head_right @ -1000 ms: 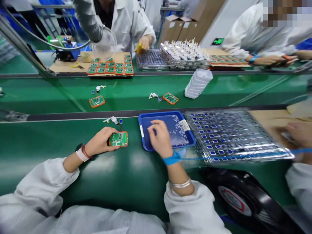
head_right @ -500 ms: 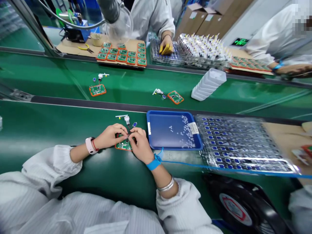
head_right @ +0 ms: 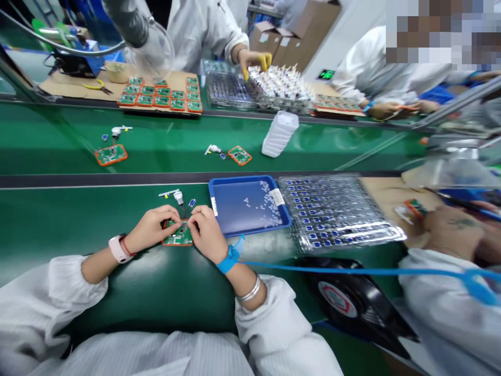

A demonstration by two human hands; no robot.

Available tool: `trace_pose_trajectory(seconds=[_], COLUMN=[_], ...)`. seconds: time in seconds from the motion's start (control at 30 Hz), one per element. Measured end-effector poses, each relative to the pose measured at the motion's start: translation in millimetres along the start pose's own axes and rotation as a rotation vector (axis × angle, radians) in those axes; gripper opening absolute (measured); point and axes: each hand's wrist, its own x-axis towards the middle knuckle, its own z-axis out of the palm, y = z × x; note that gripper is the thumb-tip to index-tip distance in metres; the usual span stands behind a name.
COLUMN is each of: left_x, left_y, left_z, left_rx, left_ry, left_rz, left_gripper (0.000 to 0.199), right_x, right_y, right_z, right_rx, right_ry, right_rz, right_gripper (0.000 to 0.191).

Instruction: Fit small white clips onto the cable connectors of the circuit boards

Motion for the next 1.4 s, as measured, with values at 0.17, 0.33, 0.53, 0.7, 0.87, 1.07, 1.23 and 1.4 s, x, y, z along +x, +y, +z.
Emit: trace_pose_trajectory(seconds=[0.17,0.33,0.53,0.7,0.87,1.07,1.23,1.4], left_x=[-4.1,-10.7,-12.9,-11.0,-8.4,-11.0,-10.5,-10.7], left_y=[-1.3,-10.6,-33.5,-30.6,-30.0,-35.4,-36.6,-38.5], left_z=[-1.6,-2.2,0.6,-0.1,0.5,0.0,0.7,1.3], left_rx=[0.061,0.126,0.161,0.171,0.148,0.106,0.142,0.150], left_ry=[-0.051,-0.085,-0.084,-0.081,-0.017,0.033,0.031,0.044], left_rz=[0.015,0.014,0.090,0.084,0.057,0.120,0.120,0.072], left_gripper=[0.014,0.023,0.025,0.027,0.029,0.028,0.031,0.035], right_x=[8.7,3.3,2.1,3.5,8.2,5.0,3.7,5.0], right_y=[62.6,103.3,101.4,94.0,47.0,-2.9,3.1,3.5], right_z=[-64.4,-86.6,-78.4,-85.3,-52.6,17.4,27.8,26.2], right_rx=[-0.226,-0.356,-0.385,-0.403,-0.268,-0.061,-0.050,-0.018], right_ry=[0.343,0.282,0.225,0.186,0.240,-0.025,-0.070,-0.116], right_rz=[0.157,0.316,0.354,0.362,0.156,-0.043,-0.028,0.004], right_gripper=[0.012,0.015,0.013,0.019,0.015,0.013,0.012,0.011])
